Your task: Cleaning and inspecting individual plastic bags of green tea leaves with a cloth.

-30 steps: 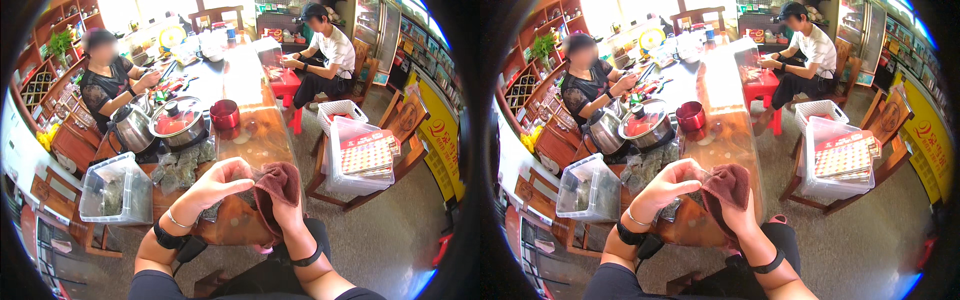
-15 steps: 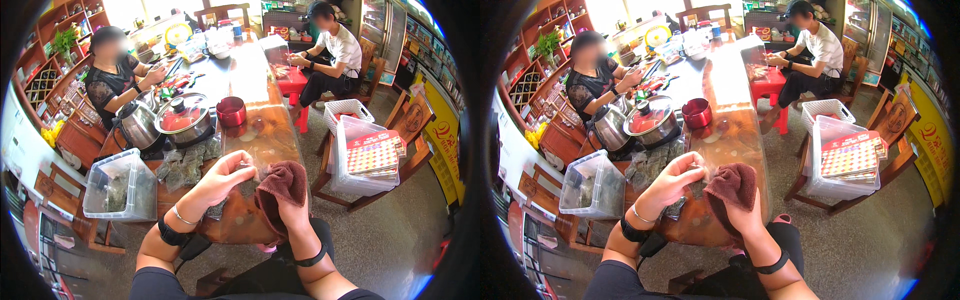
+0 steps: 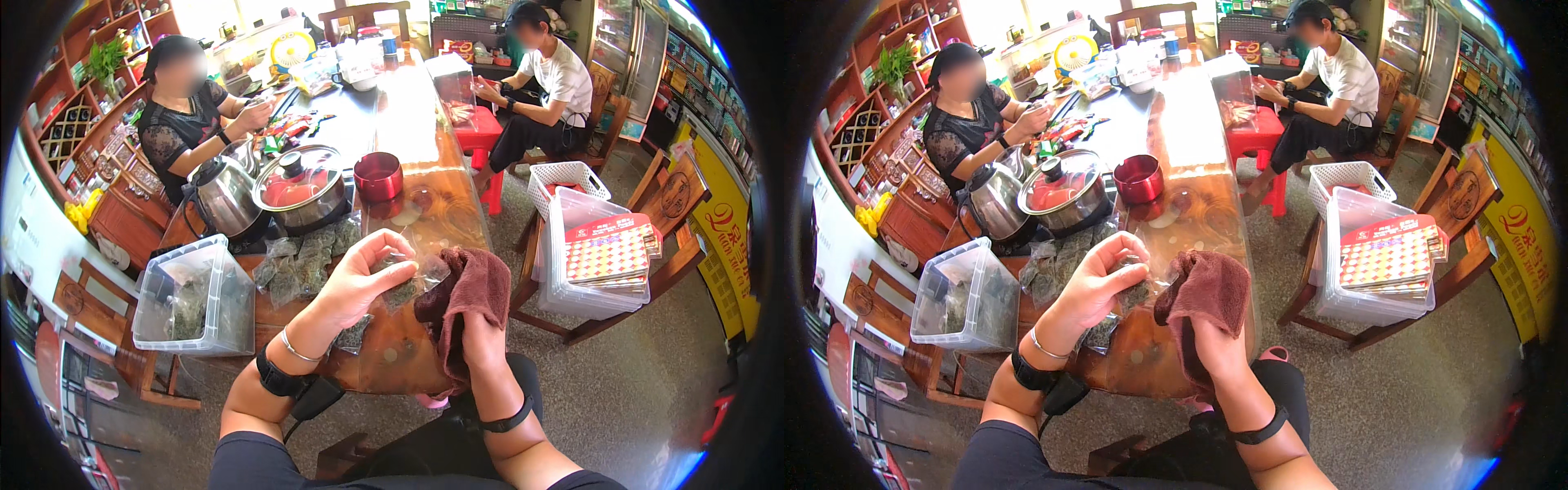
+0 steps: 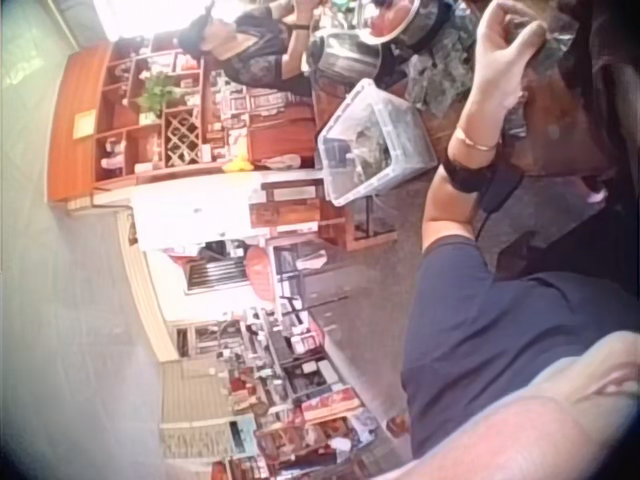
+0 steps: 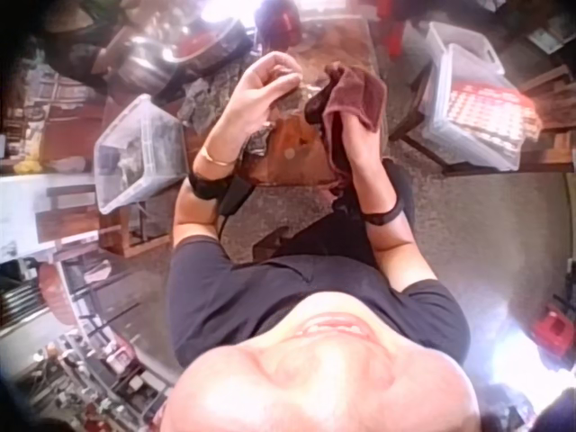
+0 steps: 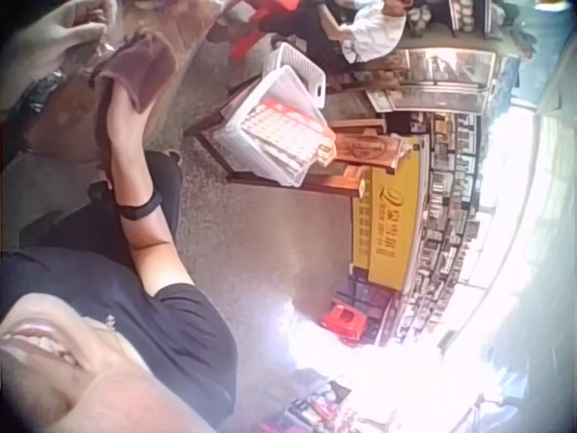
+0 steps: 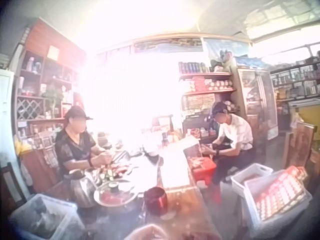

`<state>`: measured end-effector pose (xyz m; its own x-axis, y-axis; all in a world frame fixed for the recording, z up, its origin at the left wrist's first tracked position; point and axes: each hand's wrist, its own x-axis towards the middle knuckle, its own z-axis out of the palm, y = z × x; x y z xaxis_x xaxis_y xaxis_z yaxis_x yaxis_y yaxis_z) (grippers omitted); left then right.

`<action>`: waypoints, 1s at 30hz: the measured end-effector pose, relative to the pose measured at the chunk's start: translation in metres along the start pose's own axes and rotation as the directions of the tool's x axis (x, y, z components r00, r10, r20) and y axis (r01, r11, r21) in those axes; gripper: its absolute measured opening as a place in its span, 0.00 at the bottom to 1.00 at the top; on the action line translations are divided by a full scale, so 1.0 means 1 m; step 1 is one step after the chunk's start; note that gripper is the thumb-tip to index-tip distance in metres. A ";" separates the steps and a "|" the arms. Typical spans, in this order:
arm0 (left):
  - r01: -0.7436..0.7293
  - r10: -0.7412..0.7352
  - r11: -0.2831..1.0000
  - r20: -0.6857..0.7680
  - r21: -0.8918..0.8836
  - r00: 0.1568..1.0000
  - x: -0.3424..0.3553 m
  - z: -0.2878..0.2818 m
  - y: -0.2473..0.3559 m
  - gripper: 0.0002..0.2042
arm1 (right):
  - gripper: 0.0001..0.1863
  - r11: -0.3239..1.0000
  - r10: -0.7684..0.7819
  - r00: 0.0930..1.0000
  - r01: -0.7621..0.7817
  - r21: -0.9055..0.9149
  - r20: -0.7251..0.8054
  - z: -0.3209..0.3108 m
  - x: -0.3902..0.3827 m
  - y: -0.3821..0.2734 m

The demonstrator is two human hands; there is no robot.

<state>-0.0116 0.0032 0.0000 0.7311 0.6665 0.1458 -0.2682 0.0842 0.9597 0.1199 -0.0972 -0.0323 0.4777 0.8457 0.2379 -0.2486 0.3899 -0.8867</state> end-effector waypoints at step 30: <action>-0.016 -0.046 0.953 0.197 0.302 0.979 -0.004 0.008 0.011 0.29 | 0.13 0.987 0.034 0.998 -0.025 -0.161 0.058 -0.001 0.002 -0.004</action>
<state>-0.0123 -0.0043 0.0124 0.8519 0.5030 0.1459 -0.0780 -0.1536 0.9850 0.1224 -0.0973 -0.0287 0.4195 0.8782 0.2299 -0.1216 0.3053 -0.9444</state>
